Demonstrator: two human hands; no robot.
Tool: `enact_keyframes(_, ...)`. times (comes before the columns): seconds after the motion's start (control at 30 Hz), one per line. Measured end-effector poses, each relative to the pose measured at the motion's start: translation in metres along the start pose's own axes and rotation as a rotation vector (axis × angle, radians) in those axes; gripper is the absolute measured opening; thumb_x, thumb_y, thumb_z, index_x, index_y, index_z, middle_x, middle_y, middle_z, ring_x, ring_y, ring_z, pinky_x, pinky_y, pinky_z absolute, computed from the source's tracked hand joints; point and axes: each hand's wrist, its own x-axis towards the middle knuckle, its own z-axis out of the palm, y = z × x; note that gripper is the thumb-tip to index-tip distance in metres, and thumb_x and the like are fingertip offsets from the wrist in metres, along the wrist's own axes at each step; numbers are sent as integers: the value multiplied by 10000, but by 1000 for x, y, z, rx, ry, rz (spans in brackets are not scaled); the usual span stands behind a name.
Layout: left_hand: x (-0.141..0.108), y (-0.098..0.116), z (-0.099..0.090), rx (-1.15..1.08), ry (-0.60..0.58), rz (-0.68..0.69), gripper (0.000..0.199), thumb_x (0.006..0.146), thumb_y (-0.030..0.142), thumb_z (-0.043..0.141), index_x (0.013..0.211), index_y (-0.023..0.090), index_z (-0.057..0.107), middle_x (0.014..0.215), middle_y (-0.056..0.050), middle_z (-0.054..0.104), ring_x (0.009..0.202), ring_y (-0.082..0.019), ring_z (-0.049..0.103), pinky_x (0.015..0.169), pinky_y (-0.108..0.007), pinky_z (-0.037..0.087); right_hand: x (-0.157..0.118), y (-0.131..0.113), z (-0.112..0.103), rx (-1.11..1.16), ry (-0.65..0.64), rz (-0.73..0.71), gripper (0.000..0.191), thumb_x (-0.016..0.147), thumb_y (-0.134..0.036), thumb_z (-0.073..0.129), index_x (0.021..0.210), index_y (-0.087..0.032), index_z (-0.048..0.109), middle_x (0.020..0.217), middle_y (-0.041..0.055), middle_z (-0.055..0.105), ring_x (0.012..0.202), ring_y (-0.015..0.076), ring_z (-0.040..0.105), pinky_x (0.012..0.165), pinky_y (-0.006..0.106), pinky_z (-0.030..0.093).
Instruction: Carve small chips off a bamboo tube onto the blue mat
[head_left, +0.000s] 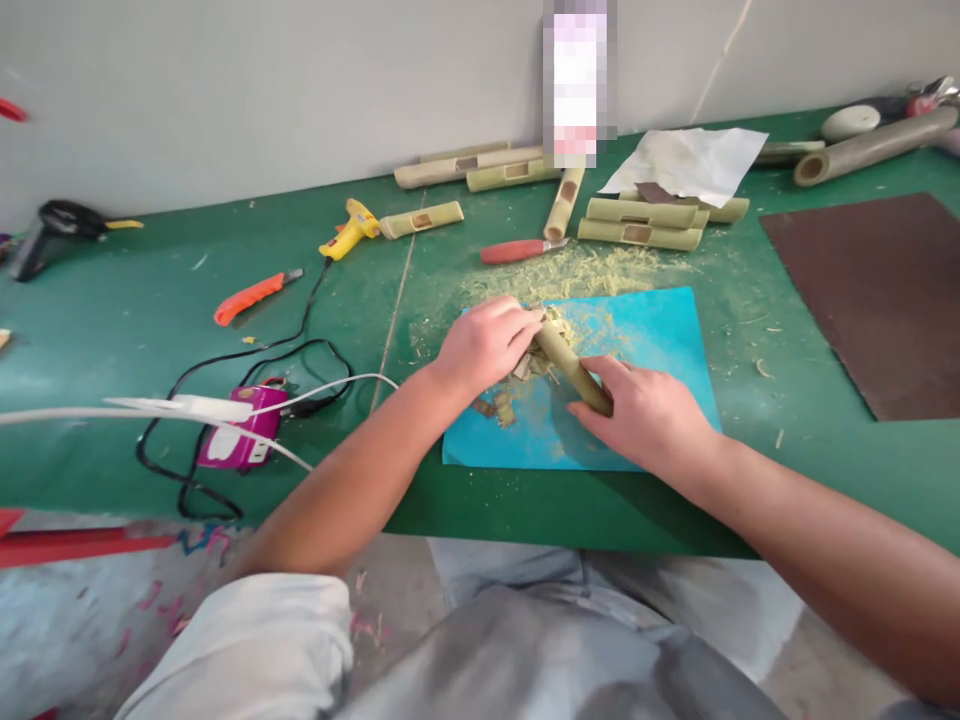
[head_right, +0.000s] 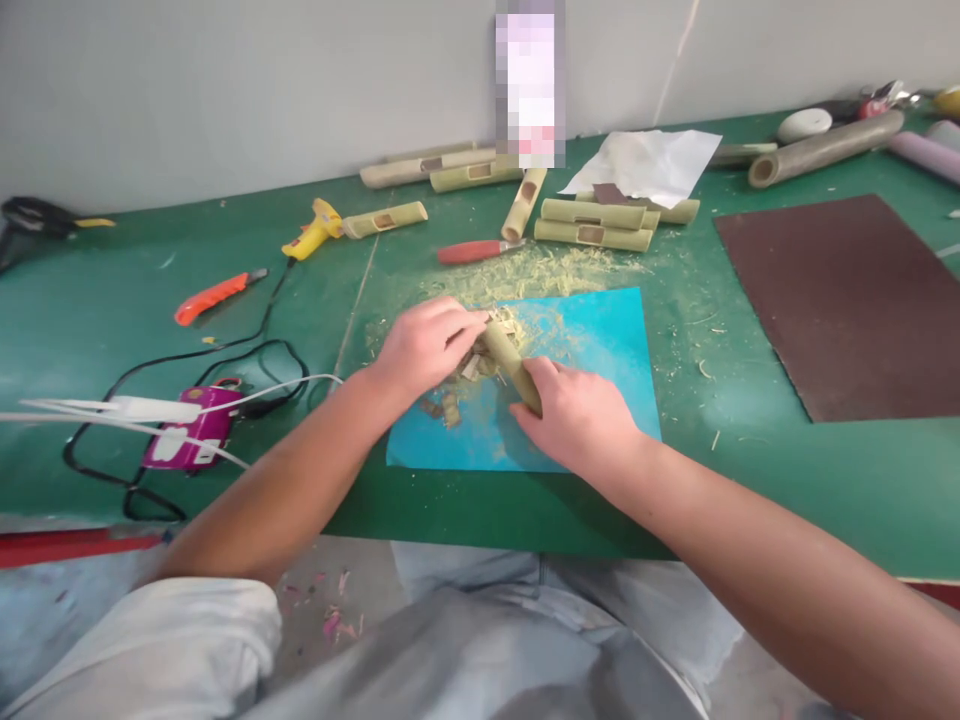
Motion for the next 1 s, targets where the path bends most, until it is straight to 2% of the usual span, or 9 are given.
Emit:
enact_keyframes(0.13, -2, 2, 0, 10, -25, 53, 278, 1003, 278, 446, 976, 146, 689, 738, -43, 623, 720, -147, 600, 664, -259, 483, -1, -1, 0, -6, 4, -7, 354, 841, -393, 561, 1137, -205, 613, 924, 58, 732, 727, 210, 650, 555, 296, 312)
enact_keyframes(0.23, -3, 2, 1, 32, -1, 8, 303, 1010, 275, 423, 939, 145, 687, 739, -49, 618, 696, -144, 587, 649, -261, 480, -1, 0, 0, -4, 9, -5, 358, 841, -398, 563, 1142, -209, 609, 927, 54, 732, 730, 207, 650, 556, 294, 313)
enact_keyframes(0.37, -3, 2, 1, -16, -56, 50, 288, 1007, 292, 437, 955, 162, 689, 761, -46, 625, 733, -144, 597, 672, -256, 485, 0, -1, 0, -6, 3, -4, 355, 841, -396, 561, 1136, -206, 615, 923, 55, 735, 736, 212, 655, 561, 298, 318)
enact_keyframes(0.47, -3, 2, 2, 28, 43, -11, 308, 1010, 277, 422, 951, 142, 692, 757, -52, 617, 699, -140, 582, 653, -257, 478, 0, -1, -1, -5, 3, -4, 352, 849, -400, 549, 1137, -209, 619, 952, 56, 738, 747, 216, 660, 565, 301, 324)
enact_keyframes(0.6, -4, 4, 5, -27, -66, 62, 299, 1010, 301, 427, 1002, 161, 691, 773, -49, 632, 742, -149, 604, 679, -261, 488, 0, 0, -1, -7, -3, -2, 351, 851, -395, 544, 1137, -206, 623, 956, 59, 740, 743, 218, 660, 566, 302, 328)
enact_keyframes(0.7, -3, 3, 5, 24, 2, -45, 327, 1015, 302, 410, 970, 143, 693, 763, -57, 628, 707, -144, 597, 664, -265, 489, 0, 1, -1, 2, 4, 6, 365, 857, -411, 537, 1153, -213, 617, 963, 54, 739, 738, 214, 657, 561, 301, 330)
enact_keyframes(0.83, -3, 2, 5, -31, -49, 53, 297, 1011, 302, 429, 1010, 162, 690, 775, -47, 642, 751, -141, 615, 682, -249, 491, 0, 0, -1, -1, -4, 0, 361, 854, -403, 539, 1147, -209, 620, 946, 55, 739, 740, 218, 660, 566, 304, 340)
enact_keyframes(0.93, -3, 2, 5, 28, 45, -15, 301, 1004, 279, 441, 942, 134, 697, 726, -47, 616, 679, -136, 588, 634, -249, 475, 0, 0, -1, -6, 8, 3, 362, 859, -414, 532, 1147, -214, 621, 968, 54, 740, 743, 215, 662, 570, 305, 346)
enact_keyframes(1.0, -3, 3, 6, 21, 18, 38, 290, 1000, 269, 445, 938, 137, 696, 712, -44, 613, 697, -149, 595, 643, -259, 478, -1, 1, -1, -3, 2, -3, 360, 858, -404, 535, 1151, -212, 620, 967, 54, 741, 752, 216, 663, 573, 304, 351)
